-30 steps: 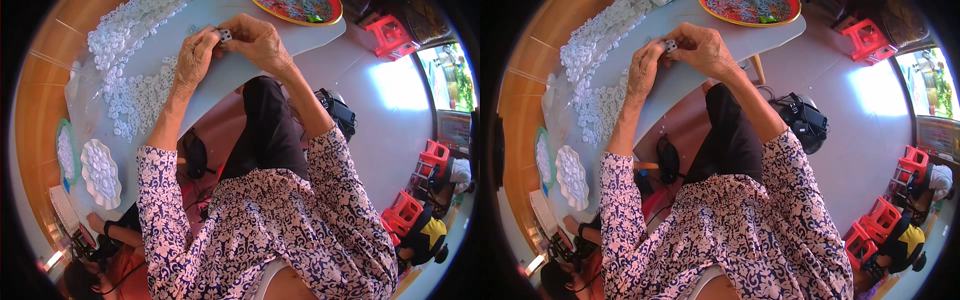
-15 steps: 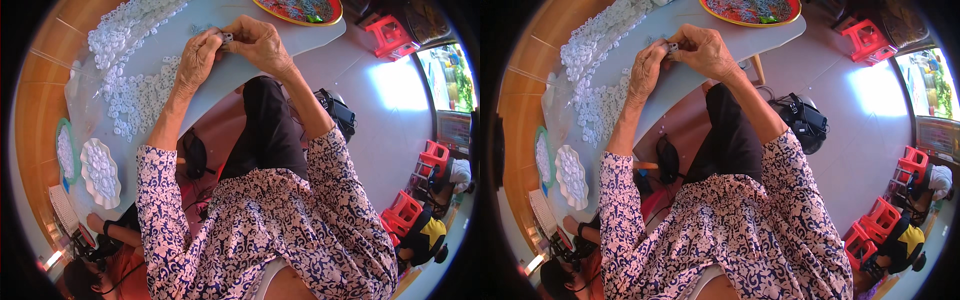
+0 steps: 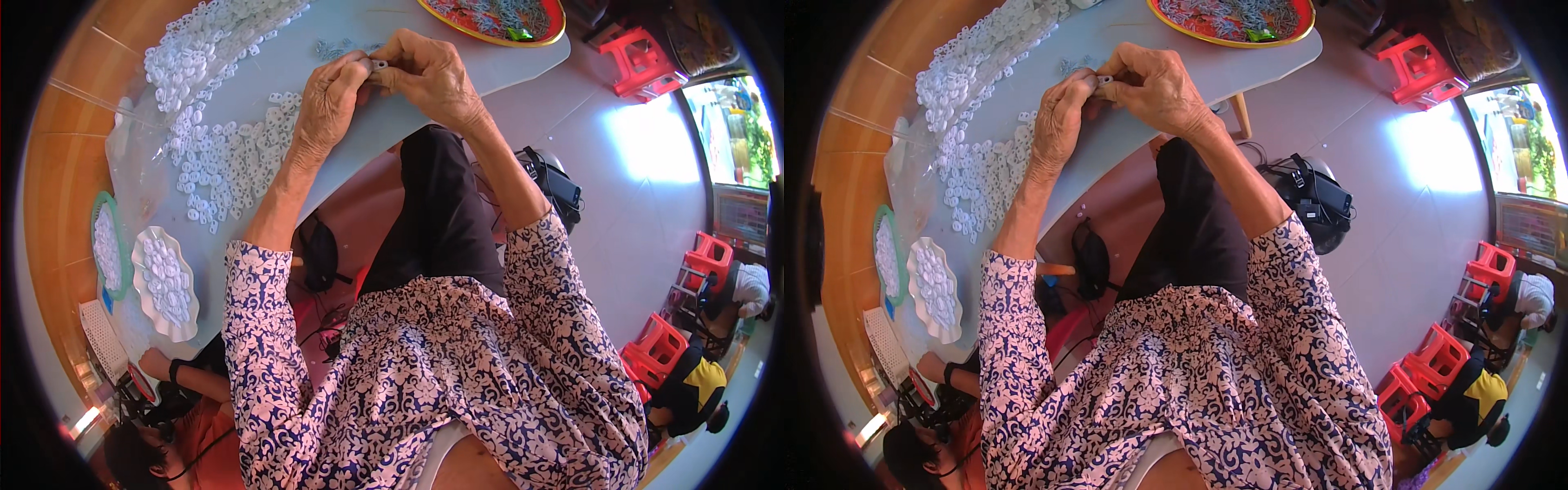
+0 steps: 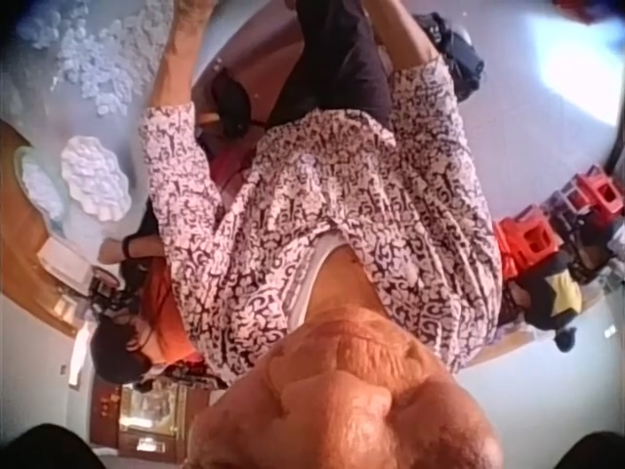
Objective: Manually assembling small white plastic components by fitting them together at a workspace table.
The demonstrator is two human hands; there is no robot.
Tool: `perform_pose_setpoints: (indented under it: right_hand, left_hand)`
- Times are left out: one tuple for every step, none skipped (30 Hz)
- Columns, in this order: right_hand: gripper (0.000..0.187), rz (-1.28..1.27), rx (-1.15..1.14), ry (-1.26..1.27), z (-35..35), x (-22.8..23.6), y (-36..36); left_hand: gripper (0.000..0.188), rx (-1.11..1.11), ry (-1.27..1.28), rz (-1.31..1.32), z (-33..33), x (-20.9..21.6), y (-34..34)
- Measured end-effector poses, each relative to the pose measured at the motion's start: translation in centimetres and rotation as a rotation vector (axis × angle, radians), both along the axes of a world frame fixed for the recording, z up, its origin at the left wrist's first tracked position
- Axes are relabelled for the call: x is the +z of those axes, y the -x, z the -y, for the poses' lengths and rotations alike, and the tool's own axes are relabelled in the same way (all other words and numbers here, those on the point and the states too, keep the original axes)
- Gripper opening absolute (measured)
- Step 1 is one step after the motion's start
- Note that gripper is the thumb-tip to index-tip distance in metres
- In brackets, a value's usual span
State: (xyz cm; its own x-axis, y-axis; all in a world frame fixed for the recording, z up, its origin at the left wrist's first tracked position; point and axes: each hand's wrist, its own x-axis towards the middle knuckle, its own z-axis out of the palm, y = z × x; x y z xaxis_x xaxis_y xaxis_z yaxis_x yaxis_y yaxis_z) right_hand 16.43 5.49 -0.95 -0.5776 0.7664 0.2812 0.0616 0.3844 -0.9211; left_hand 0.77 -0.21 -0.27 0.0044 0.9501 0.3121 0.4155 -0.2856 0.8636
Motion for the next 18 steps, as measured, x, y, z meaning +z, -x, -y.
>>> perform_pose_setpoints:
  right_hand:
    - [0.017, -0.047, 0.022, 0.037, 0.1, 0.1, 0.1]
    - [0.018, -0.094, 0.044, 0.073, 0.2, 0.2, 0.2]
    - [0.018, -0.093, 0.045, 0.073, 0.1, 0.3, 0.1]
    - [0.019, -0.118, 0.068, 0.105, -0.1, 0.4, 0.0]
    - [0.02, -0.142, 0.091, 0.137, -0.2, 0.4, -0.1]
    - [0.02, -0.14, 0.093, 0.135, -0.2, 0.5, -0.2]
    - [0.02, -0.128, 0.087, 0.104, -0.2, 0.5, -0.3]
    - [0.02, -0.116, 0.08, 0.072, -0.3, 0.6, -0.3]
    - [0.02, -0.115, 0.082, 0.07, -0.3, 0.7, -0.3]
    - [0.02, -0.096, 0.063, 0.067, -0.4, 0.8, -0.2]
    - [0.019, -0.077, 0.044, 0.063, -0.5, 0.9, -0.2]
    - [0.019, -0.075, 0.043, 0.057, -0.7, 0.8, -0.2]
    - [0.019, -0.075, 0.032, 0.062, -0.8, 0.5, -0.2]
    - [0.019, -0.075, 0.022, 0.066, -0.9, 0.4, -0.2]
    - [0.018, -0.091, 0.017, 0.072, -0.9, 0.5, -0.2]
    - [0.018, -0.091, 0.023, 0.062, -0.9, 0.3, -0.2]
    - [0.018, -0.118, 0.008, 0.098, -0.9, 0.1, -0.1]
    - [0.018, -0.144, -0.012, 0.129, -1.0, -0.1, -0.1]
  left_hand:
    - [0.037, -0.01, -0.091, -0.044, 0.0, -0.2, 0.1]
    - [0.037, -0.009, -0.091, -0.044, 0.1, -0.4, 0.2]
    - [0.037, 0.017, -0.035, 0.018, 0.2, -0.3, 0.0]
    - [0.036, 0.042, 0.021, 0.081, 0.3, -0.1, -0.2]
    - [0.036, 0.043, 0.02, 0.083, 0.3, 0.0, -0.2]
    - [0.036, 0.064, 0.077, 0.121, 0.4, 0.2, -0.3]
    - [0.035, 0.085, 0.134, 0.159, 0.3, 0.3, -0.3]
    - [0.035, 0.087, 0.131, 0.161, 0.3, 0.2, -0.2]
    - [0.035, 0.066, 0.102, 0.155, 0.2, 0.0, -0.1]
    - [0.034, 0.045, 0.072, 0.149, 0.2, -0.1, 0.0]
    - [0.034, 0.047, 0.069, 0.15, 0.2, -0.1, 0.1]
    - [0.031, 0.045, 0.062, 0.163, 0.2, -0.2, 0.0]
    - [0.029, 0.043, 0.053, 0.176, 0.2, -0.3, -0.1]
    - [0.026, 0.018, 0.047, 0.169, 0.1, -0.7, -0.1]
    - [0.023, -0.004, 0.039, 0.158, 0.2, -0.8, 0.0]
    - [0.022, -0.014, 0.009, 0.181, 0.1, -0.7, -0.3]
    - [0.022, -0.018, 0.026, 0.206, 0.1, -0.8, -0.3]
    - [0.022, -0.028, 0.039, 0.232, 0.0, -1.0, -0.2]
